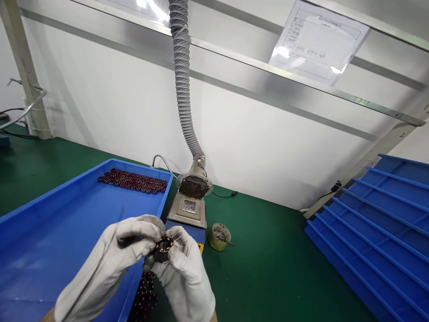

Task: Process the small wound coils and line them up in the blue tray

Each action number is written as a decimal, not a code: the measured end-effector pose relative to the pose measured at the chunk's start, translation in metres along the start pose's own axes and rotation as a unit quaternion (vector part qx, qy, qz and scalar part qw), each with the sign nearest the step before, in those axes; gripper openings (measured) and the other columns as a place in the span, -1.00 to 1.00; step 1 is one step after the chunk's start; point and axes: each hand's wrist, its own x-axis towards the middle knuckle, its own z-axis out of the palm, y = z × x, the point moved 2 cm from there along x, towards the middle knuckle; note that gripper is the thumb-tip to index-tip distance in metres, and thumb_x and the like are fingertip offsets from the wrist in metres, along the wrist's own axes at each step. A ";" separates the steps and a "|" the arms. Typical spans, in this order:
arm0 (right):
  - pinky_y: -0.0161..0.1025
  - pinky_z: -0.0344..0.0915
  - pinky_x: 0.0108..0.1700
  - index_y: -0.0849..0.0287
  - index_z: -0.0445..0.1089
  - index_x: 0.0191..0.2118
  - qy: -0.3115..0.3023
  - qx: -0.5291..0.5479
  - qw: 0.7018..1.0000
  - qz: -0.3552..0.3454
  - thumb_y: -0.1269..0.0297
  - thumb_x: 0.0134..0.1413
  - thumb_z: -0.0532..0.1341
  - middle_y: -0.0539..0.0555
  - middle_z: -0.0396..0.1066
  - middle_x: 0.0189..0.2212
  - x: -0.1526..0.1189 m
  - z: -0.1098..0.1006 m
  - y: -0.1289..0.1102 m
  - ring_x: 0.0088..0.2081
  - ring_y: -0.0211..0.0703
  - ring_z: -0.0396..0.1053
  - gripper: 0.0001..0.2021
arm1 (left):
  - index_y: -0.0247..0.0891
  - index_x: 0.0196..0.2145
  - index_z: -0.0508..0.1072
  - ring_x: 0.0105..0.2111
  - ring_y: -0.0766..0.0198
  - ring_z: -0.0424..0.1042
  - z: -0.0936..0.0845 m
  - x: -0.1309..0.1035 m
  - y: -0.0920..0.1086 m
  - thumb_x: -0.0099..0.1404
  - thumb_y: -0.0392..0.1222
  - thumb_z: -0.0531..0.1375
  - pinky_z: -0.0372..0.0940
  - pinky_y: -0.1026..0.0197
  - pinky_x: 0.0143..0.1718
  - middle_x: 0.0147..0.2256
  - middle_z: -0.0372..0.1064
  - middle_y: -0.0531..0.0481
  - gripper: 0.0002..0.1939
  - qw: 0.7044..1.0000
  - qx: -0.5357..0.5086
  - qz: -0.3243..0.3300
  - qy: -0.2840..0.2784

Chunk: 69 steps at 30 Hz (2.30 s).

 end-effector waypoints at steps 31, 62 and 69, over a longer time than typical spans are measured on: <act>-0.31 0.40 -0.27 0.12 0.30 -0.37 0.082 -0.433 0.732 -0.520 0.55 -0.12 0.28 0.06 0.39 -0.25 -0.009 0.006 0.008 -0.24 -0.20 0.44 -0.78 | -0.14 -0.18 0.49 -0.16 0.28 0.44 0.019 0.001 -0.009 0.13 -0.13 0.27 0.33 0.39 -0.13 -0.19 0.49 0.05 -0.74 0.989 -0.076 -0.122 -0.040; -0.05 0.39 -0.12 0.03 0.28 -0.22 0.075 -0.495 0.672 -0.546 0.65 -0.18 0.26 0.05 0.29 -0.13 -0.015 0.005 0.018 -0.12 -0.08 0.37 -0.59 | -0.22 -0.37 0.51 -0.40 0.43 0.46 0.004 0.006 -0.006 0.02 -0.24 0.36 0.35 0.49 -0.32 -0.43 0.51 0.13 -0.83 0.969 -0.157 -0.118 0.147; -0.28 0.40 -0.24 0.08 0.28 -0.31 0.094 -0.412 0.806 -0.414 0.54 -0.17 0.31 0.02 0.39 -0.27 -0.005 -0.002 0.004 -0.23 -0.22 0.40 -0.70 | -0.10 -0.36 0.51 -0.34 0.41 0.48 -0.027 -0.001 -0.004 0.00 -0.13 0.36 0.34 0.51 -0.26 -0.38 0.52 0.19 -0.81 0.956 -0.076 -0.058 0.278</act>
